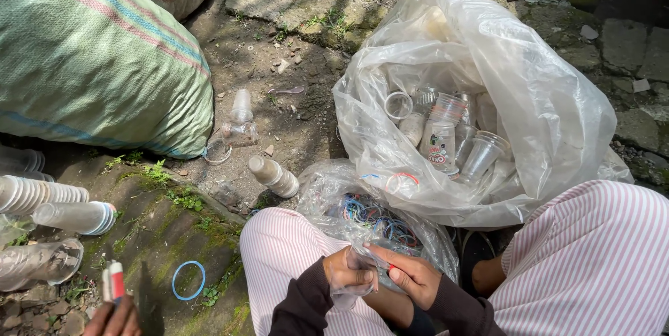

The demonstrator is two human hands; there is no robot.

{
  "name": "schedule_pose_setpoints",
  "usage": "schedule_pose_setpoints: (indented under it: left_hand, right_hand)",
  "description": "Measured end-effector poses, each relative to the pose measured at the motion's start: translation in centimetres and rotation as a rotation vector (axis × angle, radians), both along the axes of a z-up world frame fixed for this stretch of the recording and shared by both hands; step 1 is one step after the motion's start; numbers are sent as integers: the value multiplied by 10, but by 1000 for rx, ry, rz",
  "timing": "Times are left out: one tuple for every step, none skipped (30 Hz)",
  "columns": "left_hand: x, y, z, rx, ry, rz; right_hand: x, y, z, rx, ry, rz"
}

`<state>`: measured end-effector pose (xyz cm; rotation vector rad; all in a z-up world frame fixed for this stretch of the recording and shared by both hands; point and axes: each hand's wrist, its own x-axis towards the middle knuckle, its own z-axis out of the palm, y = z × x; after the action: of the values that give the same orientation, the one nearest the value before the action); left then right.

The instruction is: Removing rims from plastic cups and sorting them into a bag for recycling

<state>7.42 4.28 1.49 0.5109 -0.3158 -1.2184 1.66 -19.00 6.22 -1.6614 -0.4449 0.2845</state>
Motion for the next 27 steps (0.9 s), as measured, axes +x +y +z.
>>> schedule_pose_setpoints:
  left_hand:
    - [1,0,-1,1,0,1]
    - [1,1,-2,37,-9,-17]
    - [2,1,-4,71,-19,-34]
    - [3,-2,-1,70,-20,-33]
    - [7,-4,2,173,-311,-64]
    - [10,-6,6,277,-602,-93]
    - [10,-7,0,275,-607,-90]
    - [10,-8,-6,271,-495,-95]
    - [10,-10,-12,265,-382,-102]
    - [12,-11,-15,263,-388,-101]
    - [15,-12,-17,261,-406,-105]
    - [19,-13,-19,258,-425,-108]
    - [21,-12,-35,255,-429,-100]
    - [24,-12,-50,207,-247,-120]
    - [27,-9,-65,160,-64,-140]
    - [19,-14,-54,158,-67,-133]
    - [8,-17,-43,195,-288,-234]
    - [-2,-20,-32,231,-510,-335]
    - [-10,-25,-36,234,-504,-330]
    - [-18,-30,-39,258,-401,-225]
    - [-17,-35,-42,280,-309,-119]
    - [-5,-32,-48,284,-316,-113]
    - [1,-30,-54,395,-184,120]
    - [7,-26,-60,500,-46,353]
    - [12,-25,-65,504,-45,373]
    - [17,-24,-70,578,10,553]
    - [19,-22,-76,656,69,724]
  right_hand:
    - [0,-1,-1,1,0,1]
    - [0,-1,-1,-1,21,12]
    - [-1,-2,-2,-4,41,23]
    - [-1,-1,-2,-5,40,24]
    - [1,0,-2,21,30,29]
    - [3,1,-1,47,19,34]
    - [2,2,-5,44,13,36]
    - [1,3,-9,50,52,-13]
    - [-1,3,-13,56,92,-64]
    - [-2,4,-21,54,87,-64]
    - [0,5,-28,120,121,-107]
    - [1,7,-36,187,155,-150]
    - [2,9,-35,182,150,-144]
    - [4,12,-34,120,195,-210]
    - [5,17,-33,59,240,-276]
    - [15,13,-45,56,236,-270]
    - [22,11,-59,-4,352,-415]
    - [29,8,-72,-65,466,-559]
    - [32,-2,-97,-65,471,-552]
    - [34,-11,-123,-95,495,-524]
    - [46,-22,-148,-122,506,-497]
    - [42,-22,-163,-120,499,-491]
    - [35,-24,-177,-440,617,-446]
    - [28,-25,-191,-763,721,-397]
    - [32,-22,-174,-766,711,-379]
    - [35,-20,-157,-613,727,-546]
    - [33,-16,-142,-451,749,-713]
